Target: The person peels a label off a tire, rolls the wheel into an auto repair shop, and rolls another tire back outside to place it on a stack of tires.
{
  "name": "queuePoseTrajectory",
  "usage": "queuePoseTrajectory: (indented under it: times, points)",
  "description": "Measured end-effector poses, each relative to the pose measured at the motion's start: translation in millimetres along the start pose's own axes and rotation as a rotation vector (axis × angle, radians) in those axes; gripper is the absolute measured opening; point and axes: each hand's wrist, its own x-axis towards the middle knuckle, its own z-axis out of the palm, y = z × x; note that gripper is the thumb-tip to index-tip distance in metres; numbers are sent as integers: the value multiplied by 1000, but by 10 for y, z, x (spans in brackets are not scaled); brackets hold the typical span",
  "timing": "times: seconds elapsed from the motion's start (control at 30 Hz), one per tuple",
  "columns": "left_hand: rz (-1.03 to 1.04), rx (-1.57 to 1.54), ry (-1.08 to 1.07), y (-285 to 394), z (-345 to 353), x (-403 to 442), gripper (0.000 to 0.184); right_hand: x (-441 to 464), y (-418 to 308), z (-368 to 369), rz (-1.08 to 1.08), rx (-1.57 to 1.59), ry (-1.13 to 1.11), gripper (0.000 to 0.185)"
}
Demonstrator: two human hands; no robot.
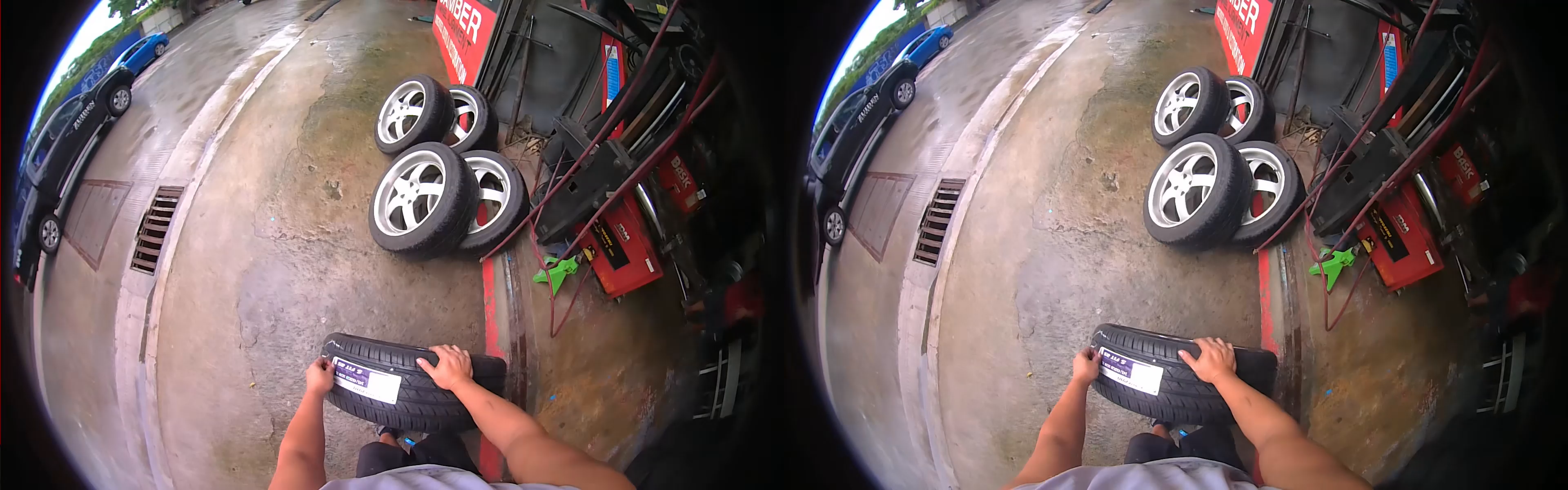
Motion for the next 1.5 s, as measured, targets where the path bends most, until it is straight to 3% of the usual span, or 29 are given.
queuePoseTrajectory:
  times: [0.1, 0.2, 0.37, 0.4, 0.47, 0.5, 0.57, 0.67, 0.7, 0.77, 0.83, 0.9, 0.97, 1.07, 1.13, 1.2, 1.27, 1.33, 1.37, 1.5]
  points:
    - [61, 74, 13, -123, 80, 54, 13, 6, -5, -89, 20, 8, -16, 59]
    - [64, -348, -289, -200, 40, 59, 12, -15, 88, -79, 41, 56, -78, 63]
    - [61, -626, -612, 812, -294, -948, 11, 2, 294, -92, 103, 46, -80, 66]
    - [77, -923, -622, 962, -261, -1216, 12, 24, 310, -119, 98, 59, -125, 68]
    - [207, -716, -612, 1160, -485, -1719, 12, -14, 279, -134, 91, 47, -92, 67]
    - [67, -901, -590, 1121, -563, -1958, 12, -18, 287, -101, 86, 41, -79, 65]
    - [109, -842, -469, 1041, -582, -2407, 12, -25, 321, -52, 88, 8, -110, 67]
    - [13, -996, -461, 1163, -459, -3042, 18, -92, 310, -40, 70, 10, -129, 68]
    - [-25, -1281, -515, 1320, -437, -3336, 19, -143, 298, -41, 73, 16, -128, 68]
    - [194, -945, -666, 1783, -754, -3764, 21, -189, 264, -34, 56, 30, -129, 69]
    - [317, -698, -430, 1876, -873, -3955, 14, -159, 206, -35, 71, 14, -129, 69]
    - [181, -265, -53, 1476, -927, -4016, 5, -92, 214, -18, 32, 33, -151, 74]
    - [104, 136, 223, 647, -921, -4136, 5, 25, 283, 24, -41, 97, -147, 85]
    - [-339, 216, 340, -856, -690, -4848, 17, 82, 505, -266, -166, 187, -276, 91]
    - [-619, 337, 332, -1455, -399, -5611, 26, 30, 849, -315, -150, 217, -370, 89]
    - [-950, 150, 58, -1827, -246, -6289, 38, -60, 1166, -197, -68, 207, -334, 85]
    - [-1090, 158, -91, -2046, -17, -6820, 42, -120, 1224, -81, -60, 203, -276, 82]
    - [-862, 253, -336, -2693, 393, -7088, 44, -194, 1136, 56, -82, 133, -118, 79]
    - [-1036, 143, -282, -2687, 386, -7035, 44, -226, 1040, 70, -70, 134, -114, 79]
    - [-996, 74, -207, -3091, -7, -6465, 38, -215, 598, 83, 3, 130, -124, 77]
